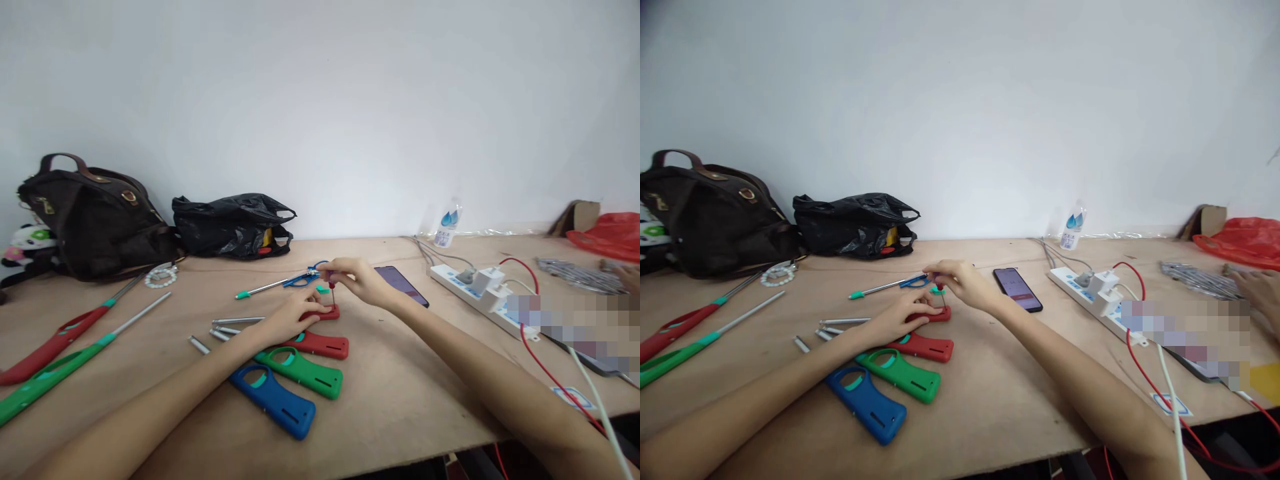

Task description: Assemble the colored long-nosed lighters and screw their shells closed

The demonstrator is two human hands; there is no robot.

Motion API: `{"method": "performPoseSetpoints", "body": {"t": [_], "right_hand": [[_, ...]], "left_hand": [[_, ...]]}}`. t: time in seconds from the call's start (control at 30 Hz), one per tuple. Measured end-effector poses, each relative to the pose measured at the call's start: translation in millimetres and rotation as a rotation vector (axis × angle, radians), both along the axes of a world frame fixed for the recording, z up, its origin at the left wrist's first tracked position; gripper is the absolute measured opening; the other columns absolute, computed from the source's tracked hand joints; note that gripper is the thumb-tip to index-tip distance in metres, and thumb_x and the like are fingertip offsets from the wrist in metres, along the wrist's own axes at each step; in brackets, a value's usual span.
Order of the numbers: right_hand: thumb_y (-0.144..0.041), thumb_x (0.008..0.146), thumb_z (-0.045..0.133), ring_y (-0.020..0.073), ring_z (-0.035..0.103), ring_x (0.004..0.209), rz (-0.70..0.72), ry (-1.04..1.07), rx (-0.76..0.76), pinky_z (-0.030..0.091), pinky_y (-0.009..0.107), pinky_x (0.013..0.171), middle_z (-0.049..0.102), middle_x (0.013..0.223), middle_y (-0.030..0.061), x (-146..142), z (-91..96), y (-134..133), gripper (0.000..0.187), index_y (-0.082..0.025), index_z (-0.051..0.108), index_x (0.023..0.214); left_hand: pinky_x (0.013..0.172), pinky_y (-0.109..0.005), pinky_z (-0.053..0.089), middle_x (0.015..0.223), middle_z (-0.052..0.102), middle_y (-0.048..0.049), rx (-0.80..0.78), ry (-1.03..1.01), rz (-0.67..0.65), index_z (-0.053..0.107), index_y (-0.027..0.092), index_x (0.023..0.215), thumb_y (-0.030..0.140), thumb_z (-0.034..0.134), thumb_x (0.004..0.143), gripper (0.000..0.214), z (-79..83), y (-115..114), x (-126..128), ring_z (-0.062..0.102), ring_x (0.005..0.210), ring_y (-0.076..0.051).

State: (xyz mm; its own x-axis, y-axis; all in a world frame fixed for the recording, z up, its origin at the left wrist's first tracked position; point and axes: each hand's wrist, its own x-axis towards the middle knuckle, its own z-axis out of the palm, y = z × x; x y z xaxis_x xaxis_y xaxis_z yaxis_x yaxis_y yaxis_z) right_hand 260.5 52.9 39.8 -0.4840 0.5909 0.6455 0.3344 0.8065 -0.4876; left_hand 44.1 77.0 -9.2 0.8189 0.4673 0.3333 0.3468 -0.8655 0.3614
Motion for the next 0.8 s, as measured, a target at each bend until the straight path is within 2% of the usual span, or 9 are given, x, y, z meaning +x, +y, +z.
{"method": "performPoseSetpoints", "body": {"t": [0.1, 0.27, 0.47, 0.57, 0.7, 0.8], "right_hand": [[-0.017, 0.091, 0.051, 0.0149, 0.065, 0.072, -0.016, -0.01, -0.099, 0.051, 0.029, 0.072, 0.069, 0.087, 0.0054, 7, 4.8, 3, 0.018, -0.016, 0.066, 0.101], [-0.015, 0.083, 0.062, 0.0144, 0.063, 0.06, -0.193, 0.021, -0.06, 0.049, 0.025, 0.061, 0.066, 0.065, -0.0004, 7, 1.8, 4, 0.006, -0.017, 0.064, 0.089], [-0.019, 0.084, 0.065, 0.0155, 0.064, 0.062, -0.264, 0.0, -0.065, 0.051, 0.027, 0.064, 0.069, 0.067, 0.0019, -1, -1.0, 7, 0.004, -0.017, 0.064, 0.087], [-0.018, 0.085, 0.062, 0.015, 0.065, 0.063, -0.208, -0.073, -0.122, 0.052, 0.027, 0.066, 0.071, 0.073, 0.0035, 0, 9.9, 7, 0.007, -0.016, 0.066, 0.09], [-0.013, 0.086, 0.056, 0.0162, 0.068, 0.075, -0.034, -0.182, -0.212, 0.053, 0.03, 0.073, 0.073, 0.091, 0.0073, 7, 27.1, 2, 0.016, -0.015, 0.069, 0.095], [-0.014, 0.086, 0.056, 0.0167, 0.069, 0.075, 0.031, -0.165, -0.286, 0.054, 0.032, 0.074, 0.074, 0.088, 0.0066, 12, 29.0, 2, 0.017, -0.014, 0.069, 0.098]], "left_hand": [[0.093, -0.036, 0.044, 0.109, 0.056, -0.0061, -0.019, -0.001, 0.003, 0.069, 0.022, 0.109, 0.012, 0.053, 0.089, 0.027, 0.9, -1, 0, 0.054, 0.101, -0.021], [0.09, -0.034, 0.045, 0.107, 0.056, -0.0066, -0.06, -0.011, -0.004, 0.07, 0.02, 0.107, 0.01, 0.054, 0.088, 0.027, 1.5, -2, 1, 0.055, 0.097, -0.02], [0.091, -0.035, 0.045, 0.107, 0.055, -0.0058, -0.038, -0.02, 0.008, 0.071, 0.021, 0.104, 0.009, 0.058, 0.085, 0.026, -1.6, -1, 1, 0.054, 0.1, -0.021], [0.091, -0.034, 0.045, 0.109, 0.055, -0.0057, -0.05, -0.028, -0.009, 0.07, 0.022, 0.108, 0.01, 0.057, 0.086, 0.028, -2.2, -1, 1, 0.055, 0.099, -0.02], [0.089, -0.034, 0.046, 0.108, 0.055, -0.006, -0.052, -0.036, -0.022, 0.07, 0.022, 0.108, 0.014, 0.055, 0.089, 0.026, -0.7, -1, 1, 0.055, 0.098, -0.02], [0.09, -0.035, 0.045, 0.105, 0.056, -0.006, -0.052, -0.027, -0.016, 0.071, 0.022, 0.107, 0.016, 0.054, 0.089, 0.025, 0.2, -2, 2, 0.055, 0.097, -0.02]]}}
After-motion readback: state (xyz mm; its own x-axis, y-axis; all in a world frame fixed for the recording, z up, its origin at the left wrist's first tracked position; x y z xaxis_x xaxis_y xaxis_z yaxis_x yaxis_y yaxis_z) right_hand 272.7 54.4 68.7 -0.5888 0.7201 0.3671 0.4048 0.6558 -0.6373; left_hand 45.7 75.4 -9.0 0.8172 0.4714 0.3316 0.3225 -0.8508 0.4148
